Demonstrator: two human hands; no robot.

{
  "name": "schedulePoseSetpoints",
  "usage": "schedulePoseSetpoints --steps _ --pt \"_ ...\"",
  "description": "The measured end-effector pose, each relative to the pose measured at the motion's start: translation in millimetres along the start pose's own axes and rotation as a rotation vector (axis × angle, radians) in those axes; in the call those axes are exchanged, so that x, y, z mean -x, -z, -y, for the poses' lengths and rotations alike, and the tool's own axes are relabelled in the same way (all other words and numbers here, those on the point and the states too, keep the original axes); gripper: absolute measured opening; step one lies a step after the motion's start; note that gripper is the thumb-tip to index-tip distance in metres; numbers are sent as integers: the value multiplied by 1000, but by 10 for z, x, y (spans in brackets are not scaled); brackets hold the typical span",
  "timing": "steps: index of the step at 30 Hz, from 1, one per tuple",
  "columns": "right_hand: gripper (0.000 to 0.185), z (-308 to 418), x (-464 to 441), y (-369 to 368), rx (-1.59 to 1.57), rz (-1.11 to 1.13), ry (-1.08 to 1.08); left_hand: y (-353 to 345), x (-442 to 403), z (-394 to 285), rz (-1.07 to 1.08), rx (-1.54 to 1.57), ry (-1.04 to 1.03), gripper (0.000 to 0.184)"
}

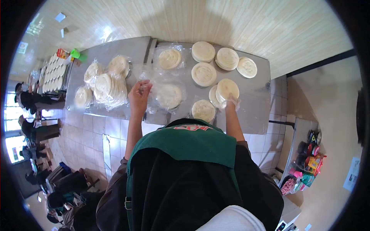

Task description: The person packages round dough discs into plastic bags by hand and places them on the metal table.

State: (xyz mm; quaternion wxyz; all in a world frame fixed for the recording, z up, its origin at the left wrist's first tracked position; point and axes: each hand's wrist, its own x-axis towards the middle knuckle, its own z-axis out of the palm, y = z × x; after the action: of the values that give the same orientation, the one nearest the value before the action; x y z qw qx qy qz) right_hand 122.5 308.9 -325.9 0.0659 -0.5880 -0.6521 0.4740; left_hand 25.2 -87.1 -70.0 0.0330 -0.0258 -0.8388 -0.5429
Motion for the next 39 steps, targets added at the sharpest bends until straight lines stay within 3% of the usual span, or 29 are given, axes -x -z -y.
schedulePoseSetpoints --steps 1,2,3,5,6,8,10,14,18,20,22,24,25,27,28,30,33,34,35,38,39 --pt "51 145 171 -29 467 -129 89 75 22 10 -14 -15 0 18" --pt "58 316 452 -241 398 -352 191 136 52 15 -26 -29 2 21" --pt "58 183 411 -556 479 -563 638 177 72 0 -79 -31 21 22" --pt "55 238 613 -914 385 -134 910 290 162 -38 -190 -38 57 25" --pt "52 479 854 -978 225 468 670 335 205 -103 -196 -86 57 24" --pt "39 456 1010 -1413 497 625 616 493 281 96 -151 -123 74 17" --pt "37 503 1085 -1614 651 657 548 590 365 141 -127 -89 93 2" --pt "39 345 1008 -2089 768 570 410 819 540 153 -8 -236 46 18" --pt "32 483 1174 -1851 437 680 623 829 631 330 -98 -403 128 20" --pt "32 904 1458 -1477 275 700 745 795 631 597 -143 -454 167 19" --pt "23 1243 1721 -1036 175 779 910 644 593 841 -85 -302 210 17" --pt "17 1670 2142 -480 79 610 1333 493 452 699 36 -82 323 22" --pt "14 1778 2282 -285 30 510 1538 384 358 649 90 172 397 23" --pt "11 1792 2335 -66 55 543 1856 156 167 546 217 678 543 28" --pt "10 1791 2350 41 76 554 2013 10 104 384 175 802 549 30" --pt "12 1776 2431 286 281 654 2043 -234 24 76 96 1052 571 34" --pt "16 1647 2307 476 358 640 1995 -352 -110 506 314 469 437 34" --pt "15 1593 2222 514 317 611 1955 -280 -30 -43 394 604 430 27" --pt "15 1542 2148 563 273 586 1914 -315 -36 -49 438 605 412 28" --pt "21 1730 2175 884 -104 423 1497 -427 -57 -100 500 621 359 29" --pt "23 1624 2045 799 -263 419 1202 -503 -31 -182 479 633 343 28"
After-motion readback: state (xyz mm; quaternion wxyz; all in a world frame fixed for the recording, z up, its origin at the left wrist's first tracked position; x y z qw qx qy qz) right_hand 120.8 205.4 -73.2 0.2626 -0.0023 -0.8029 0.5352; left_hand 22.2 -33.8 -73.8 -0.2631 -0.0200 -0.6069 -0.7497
